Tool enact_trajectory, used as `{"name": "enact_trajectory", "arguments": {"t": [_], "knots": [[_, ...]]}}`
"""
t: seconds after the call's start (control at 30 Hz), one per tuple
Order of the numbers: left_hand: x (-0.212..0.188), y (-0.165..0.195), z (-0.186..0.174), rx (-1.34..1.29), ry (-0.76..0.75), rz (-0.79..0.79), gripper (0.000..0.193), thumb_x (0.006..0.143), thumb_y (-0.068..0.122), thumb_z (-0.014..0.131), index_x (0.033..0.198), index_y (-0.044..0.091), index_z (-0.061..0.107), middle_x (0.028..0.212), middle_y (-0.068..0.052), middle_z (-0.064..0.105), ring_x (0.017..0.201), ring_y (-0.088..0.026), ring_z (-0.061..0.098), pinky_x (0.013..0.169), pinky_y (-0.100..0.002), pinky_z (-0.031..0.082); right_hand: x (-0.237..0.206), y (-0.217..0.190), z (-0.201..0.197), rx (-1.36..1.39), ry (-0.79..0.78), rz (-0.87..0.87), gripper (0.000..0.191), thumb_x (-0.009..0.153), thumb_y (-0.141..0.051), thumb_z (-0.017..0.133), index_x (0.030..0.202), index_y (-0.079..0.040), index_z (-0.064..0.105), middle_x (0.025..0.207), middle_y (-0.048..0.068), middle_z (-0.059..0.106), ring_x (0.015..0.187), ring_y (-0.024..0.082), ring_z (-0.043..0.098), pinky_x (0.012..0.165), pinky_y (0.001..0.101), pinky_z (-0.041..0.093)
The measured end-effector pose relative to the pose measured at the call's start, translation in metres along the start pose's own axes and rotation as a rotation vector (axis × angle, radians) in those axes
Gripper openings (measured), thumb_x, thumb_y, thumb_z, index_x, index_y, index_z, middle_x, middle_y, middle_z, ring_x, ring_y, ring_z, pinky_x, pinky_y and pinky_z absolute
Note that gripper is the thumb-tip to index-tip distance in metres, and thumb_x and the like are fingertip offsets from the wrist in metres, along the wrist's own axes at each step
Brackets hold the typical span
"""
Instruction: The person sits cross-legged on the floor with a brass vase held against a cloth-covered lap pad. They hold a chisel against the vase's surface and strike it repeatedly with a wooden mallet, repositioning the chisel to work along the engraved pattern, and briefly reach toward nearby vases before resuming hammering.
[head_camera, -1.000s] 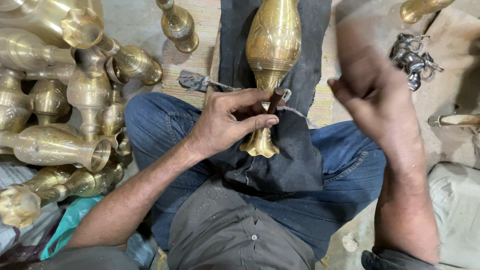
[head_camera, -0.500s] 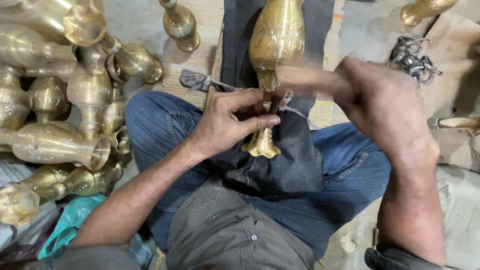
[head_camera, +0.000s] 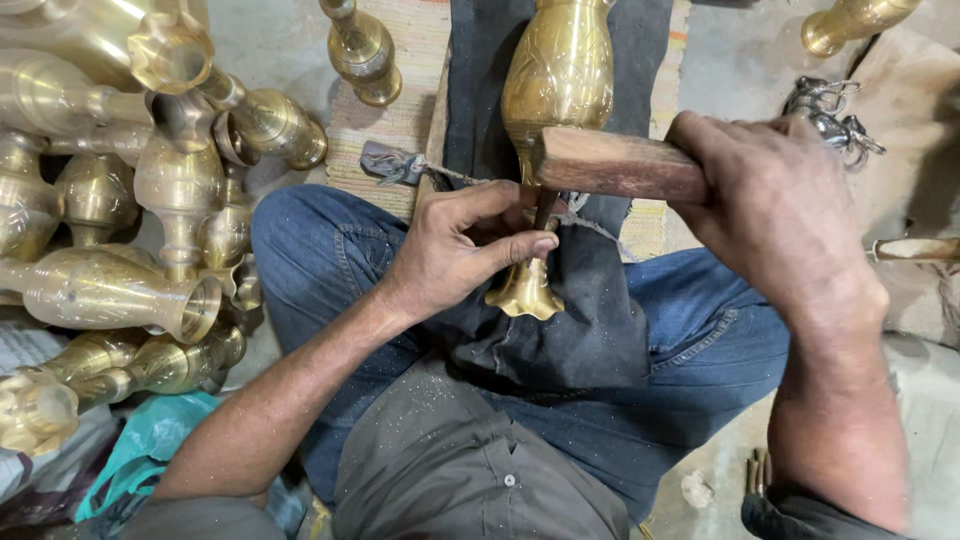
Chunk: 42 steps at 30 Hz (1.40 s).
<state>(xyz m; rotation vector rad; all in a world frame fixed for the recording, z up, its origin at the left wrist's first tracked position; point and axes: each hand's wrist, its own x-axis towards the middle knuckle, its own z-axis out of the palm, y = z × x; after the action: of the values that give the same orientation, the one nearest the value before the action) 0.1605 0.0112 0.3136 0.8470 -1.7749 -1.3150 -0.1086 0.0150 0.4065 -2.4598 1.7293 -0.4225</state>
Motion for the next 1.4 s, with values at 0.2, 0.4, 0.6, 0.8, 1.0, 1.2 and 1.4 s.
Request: {"name": "enact_trajectory", "arguments": {"t": [0.2,0.4,0.6,0.8,1.0,1.2,1.4], "knots": [[-0.004,-0.001,-0.003,-0.088,-0.028,0.035,0.036,0.100,0.015,0.075,0.132,0.002,0.067,0.120,-0.006,0.073,0.100,-0.010,0.076,0.087,-0.025,0.066,0.003,-0.007,-0.007,-0.024,0.040,-0.041,0.028,0.083,-0.012,0.080,0.102,-0.003,0.060,0.082,0.013,0.067,0.081,0.033,0.070,0.071,0.0463,0.053],[-0.005,0.000,-0.001,-0.120,-0.004,-0.015,0.036,0.097,0.014,0.077,0.131,0.002,0.068,0.118,-0.005,0.075,0.102,-0.011,0.076,0.089,-0.026,0.067,0.007,-0.009,-0.010,-0.061,0.046,-0.121,0.028,0.087,-0.017,0.079,0.104,-0.005,0.060,0.084,0.011,0.066,0.085,0.033,0.070,0.075,0.0464,0.053],[-0.008,-0.003,-0.004,-0.168,-0.019,0.029,0.036,0.100,0.013,0.074,0.135,0.004,0.066,0.125,-0.005,0.071,0.109,-0.011,0.074,0.095,-0.027,0.066,0.011,-0.013,-0.010,0.236,0.078,0.052,0.032,0.091,-0.020,0.080,0.110,-0.004,0.060,0.085,0.010,0.065,0.080,0.033,0.067,0.071,0.0439,0.053],[-0.011,-0.002,-0.004,-0.130,0.001,-0.009,0.032,0.099,0.013,0.077,0.129,0.005,0.069,0.117,-0.003,0.073,0.105,-0.011,0.075,0.092,-0.026,0.066,0.012,-0.017,-0.015,0.043,0.038,-0.053,0.027,0.089,-0.012,0.077,0.111,-0.005,0.062,0.088,0.015,0.065,0.083,0.037,0.068,0.071,0.0474,0.053],[-0.011,-0.004,-0.004,-0.265,0.003,-0.090,0.034,0.098,0.014,0.077,0.129,0.003,0.069,0.114,-0.003,0.076,0.103,-0.009,0.074,0.093,-0.026,0.064,0.019,-0.012,-0.019,-0.034,-0.041,-0.102,0.023,0.087,-0.013,0.077,0.101,-0.004,0.061,0.083,0.018,0.066,0.077,0.042,0.066,0.064,0.0485,0.051],[-0.012,-0.006,0.001,-0.268,0.096,-0.098,0.029,0.096,0.010,0.079,0.121,0.000,0.069,0.106,-0.004,0.076,0.097,-0.010,0.074,0.086,-0.026,0.064,0.017,-0.009,-0.009,-0.067,-0.025,-0.172,0.022,0.088,-0.012,0.075,0.101,-0.004,0.060,0.084,0.015,0.067,0.079,0.038,0.069,0.069,0.0482,0.054],[-0.038,-0.004,-0.014,-0.395,0.547,-0.097,0.026,0.102,0.009,0.072,0.126,0.000,0.066,0.102,-0.006,0.074,0.091,-0.015,0.075,0.079,-0.028,0.065,-0.039,-0.060,0.020,0.185,-0.066,-0.068,0.047,0.068,-0.024,0.081,0.108,-0.006,0.065,0.096,0.014,0.071,0.082,0.032,0.071,0.071,0.0431,0.058]]}}
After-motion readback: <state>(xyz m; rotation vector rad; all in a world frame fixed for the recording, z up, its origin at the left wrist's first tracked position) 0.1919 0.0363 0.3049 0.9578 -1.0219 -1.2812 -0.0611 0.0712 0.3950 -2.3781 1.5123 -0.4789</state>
